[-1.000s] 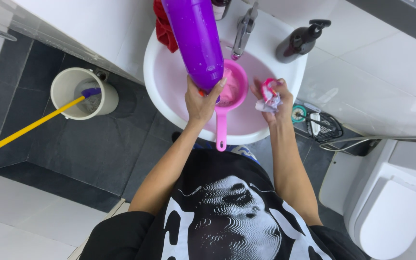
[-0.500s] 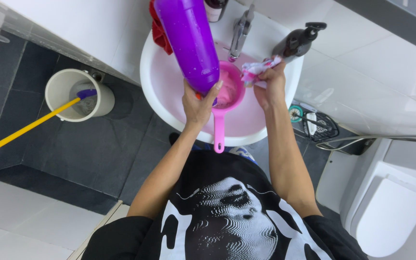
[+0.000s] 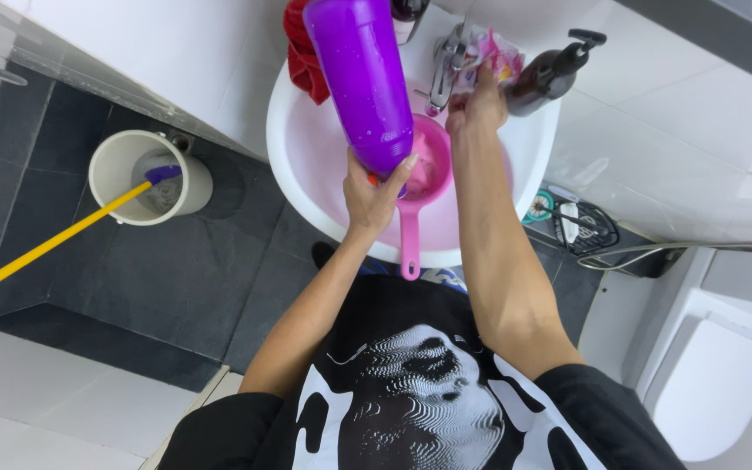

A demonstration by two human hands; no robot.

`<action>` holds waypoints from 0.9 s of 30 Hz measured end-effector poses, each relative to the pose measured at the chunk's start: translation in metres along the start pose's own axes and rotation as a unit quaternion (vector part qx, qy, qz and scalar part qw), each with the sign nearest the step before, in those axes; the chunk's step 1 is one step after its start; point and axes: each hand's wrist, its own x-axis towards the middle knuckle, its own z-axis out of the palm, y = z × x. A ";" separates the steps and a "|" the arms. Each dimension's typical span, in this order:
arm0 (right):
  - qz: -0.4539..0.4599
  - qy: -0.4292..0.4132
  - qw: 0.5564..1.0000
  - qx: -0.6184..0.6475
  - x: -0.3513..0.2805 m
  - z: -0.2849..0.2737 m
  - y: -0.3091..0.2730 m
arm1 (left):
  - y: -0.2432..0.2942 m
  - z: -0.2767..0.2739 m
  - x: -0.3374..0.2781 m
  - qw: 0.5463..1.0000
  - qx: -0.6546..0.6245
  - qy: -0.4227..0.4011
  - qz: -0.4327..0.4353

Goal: The person pours liquid detergent from a purple bottle into a pink scoop, then fills the bottle with water from a wall tap. They pour the water into the scoop and add a small packet of powder detergent. Finally, they wash a pink cloth in the soapy water inside the sink.

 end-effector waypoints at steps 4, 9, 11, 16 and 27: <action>0.001 -0.043 0.997 0.058 0.063 -0.021 0.018 | -0.003 0.000 0.004 1.000 -0.007 -0.004 0.011; 0.017 -0.100 0.993 0.065 -0.024 -0.023 -0.017 | -0.006 -0.001 0.004 1.000 0.010 -0.004 0.021; 0.011 -0.129 0.991 0.038 -0.058 -0.037 -0.025 | -0.002 -0.001 0.003 1.000 0.009 0.001 0.015; -0.034 -0.253 0.961 -0.107 -0.126 -0.083 -0.031 | -0.002 0.001 0.001 1.000 0.013 0.015 0.018; -0.192 -0.510 0.760 -0.353 -0.178 -0.059 -0.066 | 0.023 -0.004 0.009 0.970 0.101 -0.109 0.193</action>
